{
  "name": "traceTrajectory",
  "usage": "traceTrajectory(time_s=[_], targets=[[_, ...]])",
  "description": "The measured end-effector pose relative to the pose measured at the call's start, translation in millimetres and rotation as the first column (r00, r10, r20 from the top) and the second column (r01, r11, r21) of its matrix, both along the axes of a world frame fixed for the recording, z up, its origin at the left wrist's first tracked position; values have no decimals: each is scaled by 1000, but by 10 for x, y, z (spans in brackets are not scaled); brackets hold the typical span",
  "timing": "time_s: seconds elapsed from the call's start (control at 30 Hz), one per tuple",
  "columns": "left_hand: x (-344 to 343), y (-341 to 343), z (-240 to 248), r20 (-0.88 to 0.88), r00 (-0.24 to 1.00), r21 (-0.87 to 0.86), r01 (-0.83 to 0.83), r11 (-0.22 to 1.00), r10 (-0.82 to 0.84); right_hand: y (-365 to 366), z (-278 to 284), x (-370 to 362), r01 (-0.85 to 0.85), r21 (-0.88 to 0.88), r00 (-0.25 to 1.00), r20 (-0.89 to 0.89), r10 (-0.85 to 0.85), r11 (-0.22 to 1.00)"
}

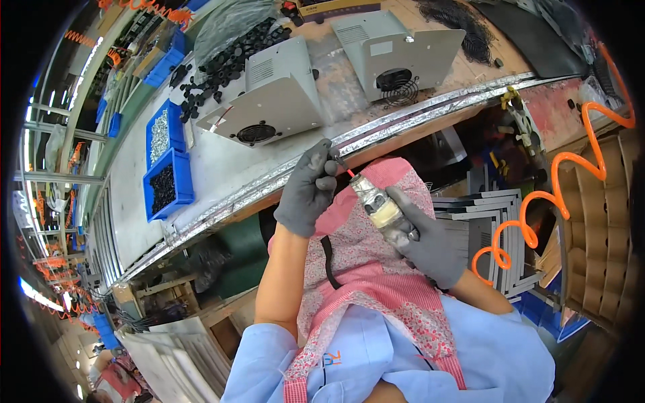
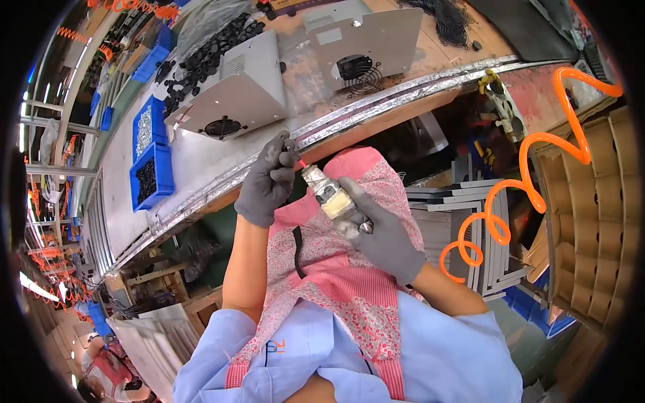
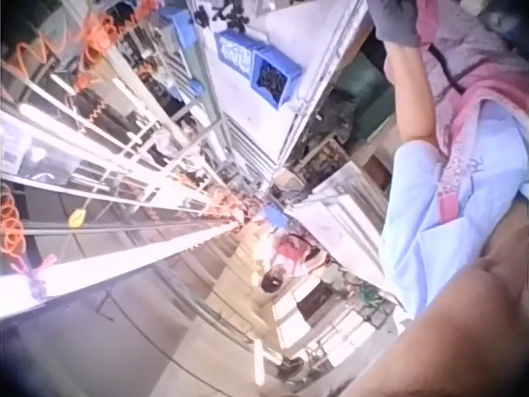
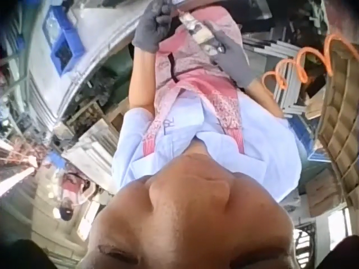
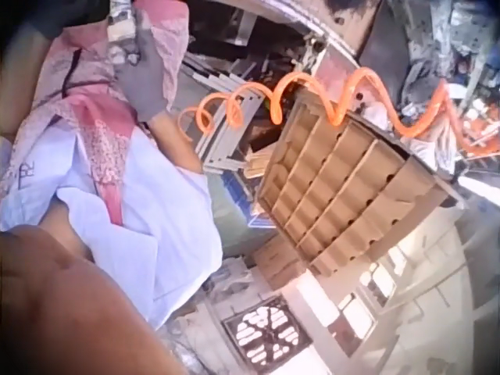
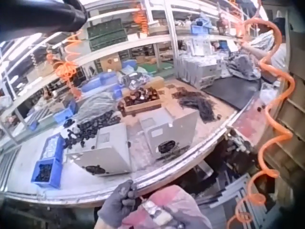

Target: Assemble a metal enclosure for electronic equipment using a pneumatic screwdriver and screws.

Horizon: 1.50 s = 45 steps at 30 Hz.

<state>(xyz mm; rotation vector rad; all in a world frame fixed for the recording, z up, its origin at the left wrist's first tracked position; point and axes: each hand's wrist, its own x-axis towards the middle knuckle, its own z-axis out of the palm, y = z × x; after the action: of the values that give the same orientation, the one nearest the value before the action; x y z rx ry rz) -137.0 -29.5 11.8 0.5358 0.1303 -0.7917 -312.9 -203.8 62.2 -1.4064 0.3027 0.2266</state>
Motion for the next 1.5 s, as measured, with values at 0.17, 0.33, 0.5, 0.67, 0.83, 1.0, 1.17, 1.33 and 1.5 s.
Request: traceTrajectory(time_s=[0.17,0.33,0.5,0.67,0.83,1.0,1.17,1.33,1.5], targets=[[-14,-112,29,49,999,103,7,995,-12,1,14,5,-3,29,998,-67,4,1000],[-21,-209,43,124,992,183,-17,983,-5,-26,0,12,25,51,998,-53,-23,998],[-34,-351,175,387,921,476,-156,865,-47,-150,-55,4,31,180,993,-119,-9,983],[34,-399,209,390,909,415,-33,909,-145,-244,9,33,69,293,987,-159,-23,954],[131,-622,196,374,912,303,51,951,-168,-331,-90,147,184,151,983,-31,-181,971],[281,-720,276,518,808,644,-153,750,-280,-623,-87,300,367,121,928,20,-372,922],[417,-832,172,624,711,715,-353,603,-324,-782,-229,372,427,130,902,13,-432,895],[570,-1016,187,606,781,652,-380,656,-150,-805,-281,443,465,127,882,14,-471,876],[970,-1222,229,702,699,603,-482,636,-135,-852,-318,477,429,124,901,8,-433,895]])
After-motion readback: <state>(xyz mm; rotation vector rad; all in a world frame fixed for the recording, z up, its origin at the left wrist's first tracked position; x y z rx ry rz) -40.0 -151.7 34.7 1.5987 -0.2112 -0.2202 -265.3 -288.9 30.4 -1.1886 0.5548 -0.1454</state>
